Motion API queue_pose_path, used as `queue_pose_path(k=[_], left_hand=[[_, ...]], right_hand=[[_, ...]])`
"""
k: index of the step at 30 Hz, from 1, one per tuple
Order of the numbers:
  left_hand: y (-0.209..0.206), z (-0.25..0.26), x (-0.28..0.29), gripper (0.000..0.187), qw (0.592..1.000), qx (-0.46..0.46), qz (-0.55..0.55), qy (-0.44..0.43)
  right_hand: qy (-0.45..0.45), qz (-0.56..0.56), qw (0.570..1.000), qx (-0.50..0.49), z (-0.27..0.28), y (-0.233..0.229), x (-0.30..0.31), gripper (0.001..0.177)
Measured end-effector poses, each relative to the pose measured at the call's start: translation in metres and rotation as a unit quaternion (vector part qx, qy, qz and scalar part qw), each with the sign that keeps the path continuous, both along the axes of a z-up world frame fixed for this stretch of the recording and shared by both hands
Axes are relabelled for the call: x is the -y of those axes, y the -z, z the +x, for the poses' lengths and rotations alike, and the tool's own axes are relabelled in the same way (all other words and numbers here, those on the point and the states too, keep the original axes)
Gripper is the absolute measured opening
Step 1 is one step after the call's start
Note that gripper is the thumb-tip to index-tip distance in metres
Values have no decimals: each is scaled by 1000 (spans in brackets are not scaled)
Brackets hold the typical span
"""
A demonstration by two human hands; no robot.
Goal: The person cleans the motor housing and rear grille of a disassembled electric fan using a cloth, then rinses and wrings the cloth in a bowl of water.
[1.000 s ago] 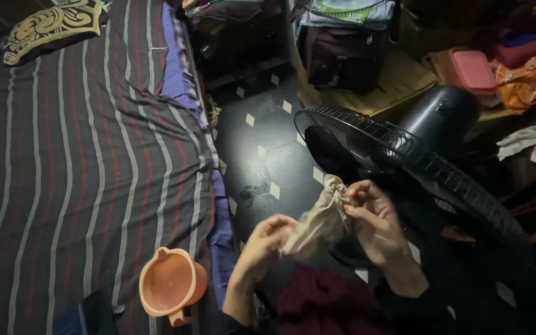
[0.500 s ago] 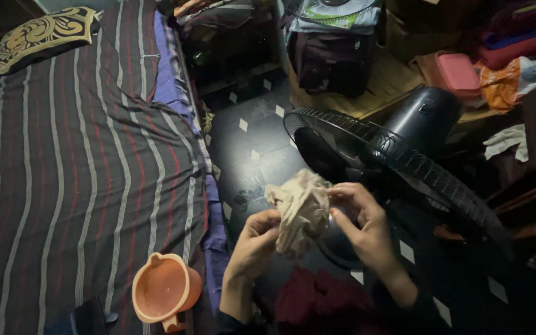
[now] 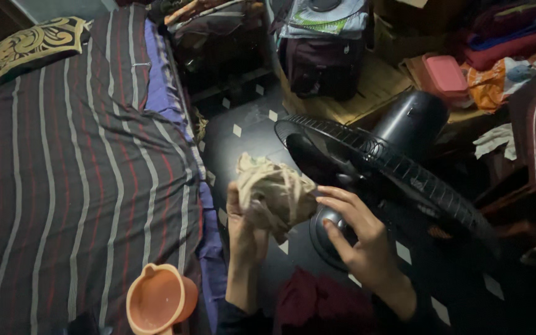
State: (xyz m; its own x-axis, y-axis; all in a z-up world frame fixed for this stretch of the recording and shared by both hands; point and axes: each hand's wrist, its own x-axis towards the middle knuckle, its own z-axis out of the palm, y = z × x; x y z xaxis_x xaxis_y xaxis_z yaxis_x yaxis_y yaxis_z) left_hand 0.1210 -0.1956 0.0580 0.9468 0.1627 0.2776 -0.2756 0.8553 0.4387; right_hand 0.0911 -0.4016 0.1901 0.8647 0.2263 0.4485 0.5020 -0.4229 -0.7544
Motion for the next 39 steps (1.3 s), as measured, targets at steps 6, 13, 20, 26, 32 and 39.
queue_pose_path(k=[6, 13, 20, 26, 32, 39], left_hand=[[4, 37, -19, 56, 989, -144, -18, -13], [-41, 116, -35, 63, 995, -94, -32, 6], [-129, 162, 4, 52, 894, 80, 433, 79], [-140, 166, 25, 44, 679, 261, 686, 20], [-130, 161, 21, 30, 737, 205, 638, 90], [-124, 167, 18, 21, 773, 295, 558, 65]], right_hand=[[112, -43, 973, 195, 4, -3, 0, 25], [266, -172, 901, 297, 25, -18, -8, 13], [368, -283, 849, 253, 51, -7, -20, 14], [425, -305, 810, 264, 53, 12, -20, 8], [470, -300, 783, 277, 49, 26, -23, 6], [460, -279, 793, 287, 50, 31, -19, 12]])
